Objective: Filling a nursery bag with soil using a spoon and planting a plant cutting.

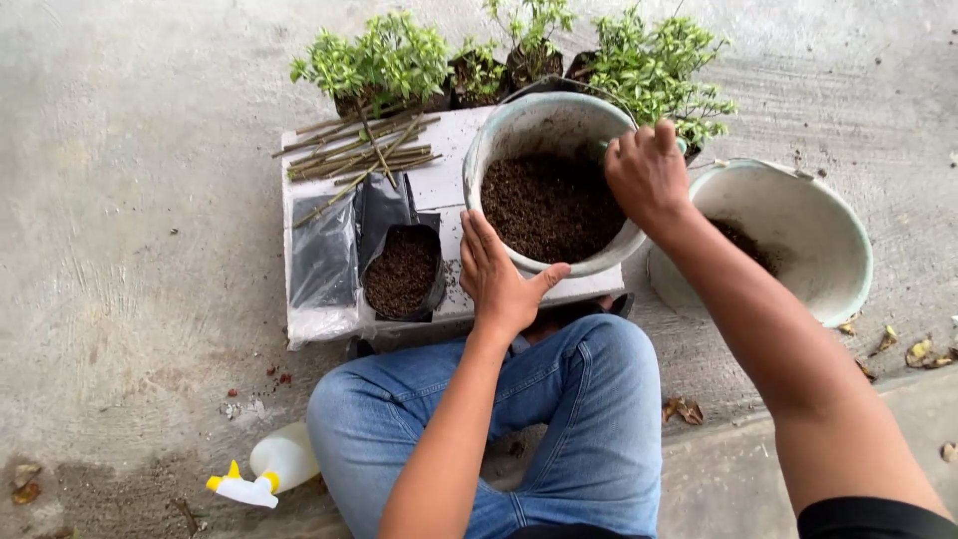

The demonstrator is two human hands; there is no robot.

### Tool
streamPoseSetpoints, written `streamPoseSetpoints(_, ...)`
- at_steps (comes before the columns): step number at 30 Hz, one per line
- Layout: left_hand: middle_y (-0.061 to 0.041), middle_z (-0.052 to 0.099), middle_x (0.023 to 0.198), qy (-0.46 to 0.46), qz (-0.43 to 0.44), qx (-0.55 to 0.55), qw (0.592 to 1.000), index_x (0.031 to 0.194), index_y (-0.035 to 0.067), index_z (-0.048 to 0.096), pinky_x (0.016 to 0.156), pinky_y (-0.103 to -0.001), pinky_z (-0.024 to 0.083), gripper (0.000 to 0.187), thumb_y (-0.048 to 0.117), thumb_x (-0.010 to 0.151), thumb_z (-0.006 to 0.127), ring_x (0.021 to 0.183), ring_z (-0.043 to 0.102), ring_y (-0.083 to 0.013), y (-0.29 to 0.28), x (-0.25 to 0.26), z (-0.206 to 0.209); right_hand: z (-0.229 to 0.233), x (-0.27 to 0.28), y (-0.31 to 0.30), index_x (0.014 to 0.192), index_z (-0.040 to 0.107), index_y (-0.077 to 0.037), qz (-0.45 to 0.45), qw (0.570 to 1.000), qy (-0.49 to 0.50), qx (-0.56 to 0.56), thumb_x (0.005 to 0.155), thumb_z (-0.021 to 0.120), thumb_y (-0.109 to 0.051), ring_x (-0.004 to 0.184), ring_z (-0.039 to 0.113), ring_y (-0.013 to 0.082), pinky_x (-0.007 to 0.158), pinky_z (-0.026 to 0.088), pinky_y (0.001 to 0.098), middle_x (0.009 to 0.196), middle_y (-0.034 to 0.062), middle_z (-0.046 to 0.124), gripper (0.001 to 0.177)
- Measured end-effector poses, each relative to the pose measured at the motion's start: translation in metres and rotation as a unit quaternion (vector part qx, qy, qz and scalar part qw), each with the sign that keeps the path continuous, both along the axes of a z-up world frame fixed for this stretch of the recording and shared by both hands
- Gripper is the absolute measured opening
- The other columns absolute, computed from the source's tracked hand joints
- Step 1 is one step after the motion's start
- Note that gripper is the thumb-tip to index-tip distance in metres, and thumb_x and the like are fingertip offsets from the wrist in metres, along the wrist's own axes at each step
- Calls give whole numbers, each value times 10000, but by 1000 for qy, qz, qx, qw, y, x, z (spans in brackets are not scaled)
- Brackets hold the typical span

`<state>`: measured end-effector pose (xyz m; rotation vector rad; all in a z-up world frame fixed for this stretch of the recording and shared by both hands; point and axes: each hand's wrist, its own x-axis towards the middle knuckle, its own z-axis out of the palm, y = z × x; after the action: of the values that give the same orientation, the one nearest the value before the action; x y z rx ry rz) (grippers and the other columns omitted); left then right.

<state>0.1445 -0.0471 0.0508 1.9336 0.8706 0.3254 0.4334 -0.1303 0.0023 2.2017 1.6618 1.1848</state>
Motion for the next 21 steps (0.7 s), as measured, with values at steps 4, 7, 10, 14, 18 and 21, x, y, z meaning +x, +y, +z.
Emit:
streamPoseSetpoints(4,-243,-53,1695,-16,12,-3,1000,1633,68,-125,1165,-661,105,1440,698,709,782,1533,34,-457,-6,-2,-4,-17,-16,4,943,705,-61,-20,998,55,-11,871,662,-134,760,554,286,912,263,510,753,107,599,112)
streamPoseSetpoints(7,-247,-30,1695,-22,13,14,1000,1635,71,-106,1168,-660,127,1457,723,673,773,1534,59,-458,-2,-1,-1,-10,-29,13,947,690,-60,-98,980,171,-17,919,598,-116,794,564,324,921,247,526,799,130,617,111)
streamPoseSetpoints(10,-242,-37,1696,-18,11,7,1000,1634,74,-107,1164,-658,133,1453,726,672,766,1535,55,-453,-1,0,2,-7,-27,14,976,703,-108,-154,958,237,-55,952,545,-147,833,603,317,912,238,537,845,106,659,165)
streamPoseSetpoints(14,-252,0,1692,-7,16,17,1000,1633,54,-77,1163,-646,158,1450,729,664,764,1533,87,-446,-2,0,1,-12,-23,11,951,705,-157,-169,941,283,-72,915,570,-184,838,620,300,900,261,516,859,73,651,142)
streamPoseSetpoints(18,-250,-5,1693,-12,16,17,1000,1634,51,-74,1159,-642,159,1455,735,657,761,1532,89,-442,-3,0,0,4,-34,7,1023,752,-163,-178,933,304,-75,929,612,-191,906,644,313,928,274,485,903,71,674,171)
streamPoseSetpoints(21,-254,6,1691,-15,18,20,1000,1633,46,-65,1156,-643,175,1462,737,646,764,1530,102,-447,-2,1,-1,13,-39,7,1022,762,-148,-175,930,314,-82,911,624,-168,914,654,336,930,288,491,911,88,686,177)
